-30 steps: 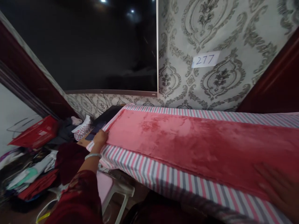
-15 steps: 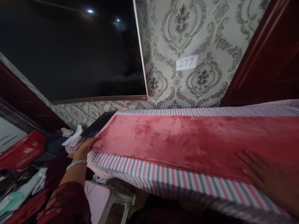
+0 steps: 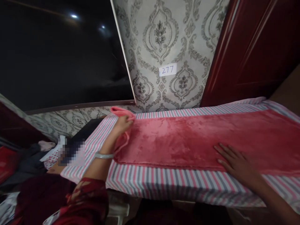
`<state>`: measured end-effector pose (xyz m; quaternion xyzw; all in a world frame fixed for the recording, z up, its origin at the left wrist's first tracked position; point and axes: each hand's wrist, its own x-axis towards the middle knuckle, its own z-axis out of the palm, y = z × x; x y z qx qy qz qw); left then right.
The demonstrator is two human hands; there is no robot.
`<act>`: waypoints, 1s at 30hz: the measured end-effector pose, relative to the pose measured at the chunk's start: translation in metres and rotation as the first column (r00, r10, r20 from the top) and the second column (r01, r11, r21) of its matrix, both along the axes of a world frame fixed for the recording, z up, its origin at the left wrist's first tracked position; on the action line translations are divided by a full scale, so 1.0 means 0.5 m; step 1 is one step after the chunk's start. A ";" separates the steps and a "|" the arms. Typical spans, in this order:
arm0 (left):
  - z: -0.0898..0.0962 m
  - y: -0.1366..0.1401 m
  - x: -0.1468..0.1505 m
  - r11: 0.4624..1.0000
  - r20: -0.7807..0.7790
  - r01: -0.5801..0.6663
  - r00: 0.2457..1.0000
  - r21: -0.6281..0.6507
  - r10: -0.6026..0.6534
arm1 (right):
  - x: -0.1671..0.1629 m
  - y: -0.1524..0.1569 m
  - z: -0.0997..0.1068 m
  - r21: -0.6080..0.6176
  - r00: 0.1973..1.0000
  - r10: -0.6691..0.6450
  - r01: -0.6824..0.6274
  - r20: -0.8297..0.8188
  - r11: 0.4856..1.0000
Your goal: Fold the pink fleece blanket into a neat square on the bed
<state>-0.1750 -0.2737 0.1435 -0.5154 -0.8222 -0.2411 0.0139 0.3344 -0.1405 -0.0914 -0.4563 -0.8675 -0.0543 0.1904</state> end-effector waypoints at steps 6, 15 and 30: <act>-0.137 0.021 0.238 0.925 -0.124 0.211 0.957 -0.316 -0.261 | -0.005 -0.005 0.011 -0.034 1.000 -0.002 0.002 0.012 0.999; -0.240 -0.089 0.274 0.966 -0.257 0.257 0.933 -0.008 -0.251 | -0.048 0.020 0.088 -0.165 0.952 0.047 -0.101 -0.301 0.981; -0.341 -0.096 0.256 0.854 -0.372 0.423 0.877 0.303 -0.303 | -0.564 0.091 0.211 -0.705 0.569 -0.417 -0.574 -0.709 0.416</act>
